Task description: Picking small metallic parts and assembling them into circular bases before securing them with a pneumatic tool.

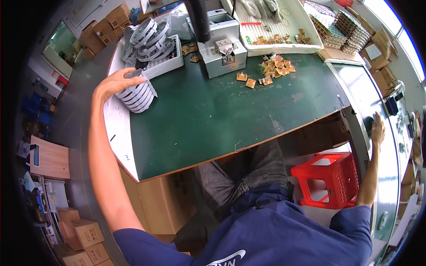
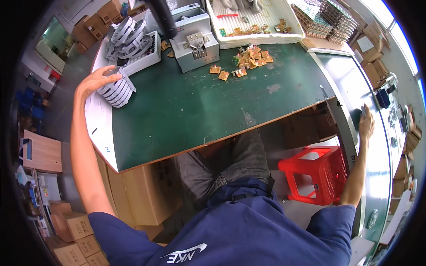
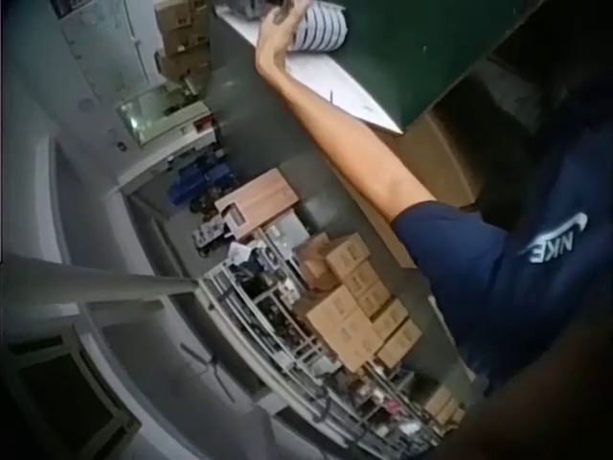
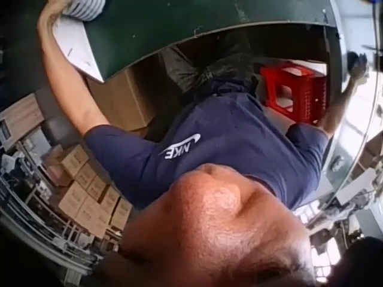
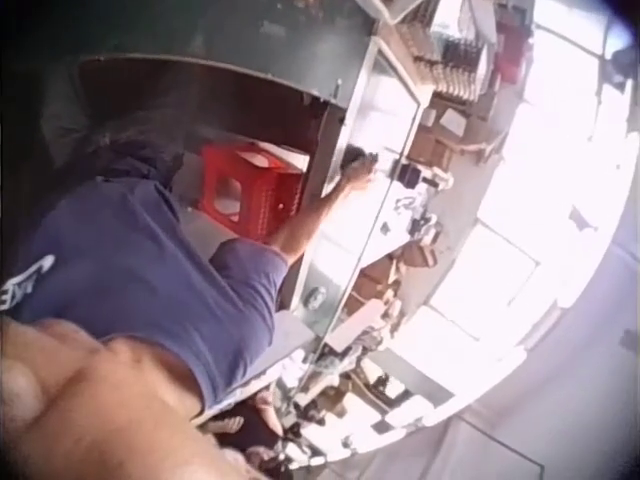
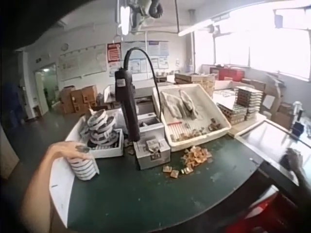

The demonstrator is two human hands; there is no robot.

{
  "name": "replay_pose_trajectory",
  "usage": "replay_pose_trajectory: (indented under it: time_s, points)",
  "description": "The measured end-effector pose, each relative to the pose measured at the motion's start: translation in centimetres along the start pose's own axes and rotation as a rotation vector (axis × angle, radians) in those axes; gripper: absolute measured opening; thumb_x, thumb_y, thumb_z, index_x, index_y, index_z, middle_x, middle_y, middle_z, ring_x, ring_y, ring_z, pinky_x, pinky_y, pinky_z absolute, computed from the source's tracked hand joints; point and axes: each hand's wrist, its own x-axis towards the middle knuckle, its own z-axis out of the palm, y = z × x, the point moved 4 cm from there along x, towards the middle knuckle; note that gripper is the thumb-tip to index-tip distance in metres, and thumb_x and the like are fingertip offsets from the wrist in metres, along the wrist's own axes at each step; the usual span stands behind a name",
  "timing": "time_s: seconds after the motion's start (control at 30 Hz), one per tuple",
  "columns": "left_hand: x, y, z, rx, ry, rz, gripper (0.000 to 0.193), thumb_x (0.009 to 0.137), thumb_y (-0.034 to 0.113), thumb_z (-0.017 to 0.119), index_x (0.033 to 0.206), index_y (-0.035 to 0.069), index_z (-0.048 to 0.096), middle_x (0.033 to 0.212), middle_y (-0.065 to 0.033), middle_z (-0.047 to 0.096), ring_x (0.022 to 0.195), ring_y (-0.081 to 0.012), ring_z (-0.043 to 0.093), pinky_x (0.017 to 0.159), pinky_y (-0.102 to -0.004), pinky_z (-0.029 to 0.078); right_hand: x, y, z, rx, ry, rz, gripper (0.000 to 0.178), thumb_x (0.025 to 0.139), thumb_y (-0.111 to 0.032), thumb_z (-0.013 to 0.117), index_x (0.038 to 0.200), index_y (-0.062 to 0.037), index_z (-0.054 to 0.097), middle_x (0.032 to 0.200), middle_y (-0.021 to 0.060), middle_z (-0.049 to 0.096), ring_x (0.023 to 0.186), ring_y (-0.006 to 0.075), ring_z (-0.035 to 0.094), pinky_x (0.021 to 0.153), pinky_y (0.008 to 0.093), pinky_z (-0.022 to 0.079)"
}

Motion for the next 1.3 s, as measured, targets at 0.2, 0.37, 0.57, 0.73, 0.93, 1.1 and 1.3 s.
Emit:
replay_pose_trajectory:
  time_s: [0.2, 0.37, 0.57, 0.73, 0.93, 1.1, 1.3]
  points:
    - [-2.5, 1.1, -1.2, 0.031, 0.209, 0.054, 0.101, 0.078, 0.058, 0.081, 0.151, -0.003, 0.047, 0.154, -0.029, 0.047, 0.144, -0.0355, 0.047, 0.116, -0.0412, 0.038, -0.7, -14.9, -5.0, 0.232, 0.156, -0.332, 0.052, 0.101, -0.027, 0.065, 0.15, -0.0126, 0.053, 0.143, 0.0215, 0.06, 0.134, 0.0349, 0.056, 0.111, 0.049, 0.045]
    - [-8.2, 4.4, 2.1, -0.452, 0.444, 0.319, 0.081, 0.091, 0.048, 0.071, 0.15, -0.004, 0.049, 0.146, -0.0216, 0.056, 0.137, -0.0293, 0.052, 0.114, -0.0382, 0.039, -9.9, -41.6, -10.6, 0.786, 0.019, -1.036, 0.039, 0.092, 0.0, 0.07, 0.128, -0.0149, 0.07, 0.119, 0.0076, 0.071, 0.11, 0.0275, 0.066, 0.097, 0.0399, 0.055]
    - [-14.4, 7.0, 14.3, -1.819, -0.22, 0.439, 0.087, 0.095, 0.056, 0.054, 0.156, -0.003, 0.034, 0.154, -0.0347, 0.04, 0.13, -0.0517, 0.054, 0.106, -0.0584, 0.051, -11.8, -50.1, -6.2, 0.442, -0.043, -1.473, 0.042, 0.092, 0.0, 0.055, 0.13, -0.012, 0.066, 0.134, 0.0088, 0.06, 0.123, 0.0288, 0.058, 0.105, 0.0421, 0.049]
    - [-16.6, 6.6, 18.8, -2.235, -0.414, 0.449, 0.088, 0.096, 0.061, 0.053, 0.154, -0.003, 0.036, 0.152, -0.0377, 0.039, 0.13, -0.0548, 0.053, 0.103, -0.0621, 0.052, -10.4, -52.5, -6.7, 0.377, -0.051, -1.59, 0.035, 0.093, -0.009, 0.059, 0.128, -0.0116, 0.064, 0.115, 0.0075, 0.061, 0.109, 0.0263, 0.061, 0.096, 0.0387, 0.052]
    - [-17.3, 5.7, 18.9, -2.142, -0.326, 0.485, 0.088, 0.097, 0.061, 0.052, 0.154, -0.005, 0.037, 0.15, -0.0376, 0.042, 0.127, -0.0512, 0.057, 0.1, -0.058, 0.055, -9.2, -53.6, -6.8, 0.454, -0.356, -1.491, 0.021, 0.094, -0.012, 0.069, 0.115, -0.0059, 0.069, 0.107, 0.01, 0.067, 0.107, 0.0299, 0.065, 0.093, 0.0432, 0.052]
    - [-17.2, 4.9, 18.5, -1.931, -0.269, 0.496, 0.097, 0.094, 0.062, 0.057, 0.158, -0.006, 0.027, 0.157, -0.0382, 0.032, 0.133, -0.0558, 0.049, 0.105, -0.0623, 0.05, -8.6, -53.4, -6.7, 0.586, -0.511, -1.403, 0.023, 0.092, -0.009, 0.072, 0.114, -0.0051, 0.069, 0.106, 0.0094, 0.072, 0.093, 0.0248, 0.071, 0.083, 0.0389, 0.055]
    - [-17.4, 6.0, 18.1, -1.771, -0.194, 0.496, 0.099, 0.092, 0.063, 0.057, 0.155, -0.009, 0.034, 0.151, -0.0379, 0.043, 0.126, -0.0492, 0.059, 0.102, -0.0551, 0.053, -9.0, -52.8, -6.6, 0.494, -0.523, -1.426, 0.033, 0.089, -0.003, 0.073, 0.122, -0.0056, 0.069, 0.107, 0.009, 0.07, 0.092, 0.0224, 0.071, 0.082, 0.0366, 0.057]
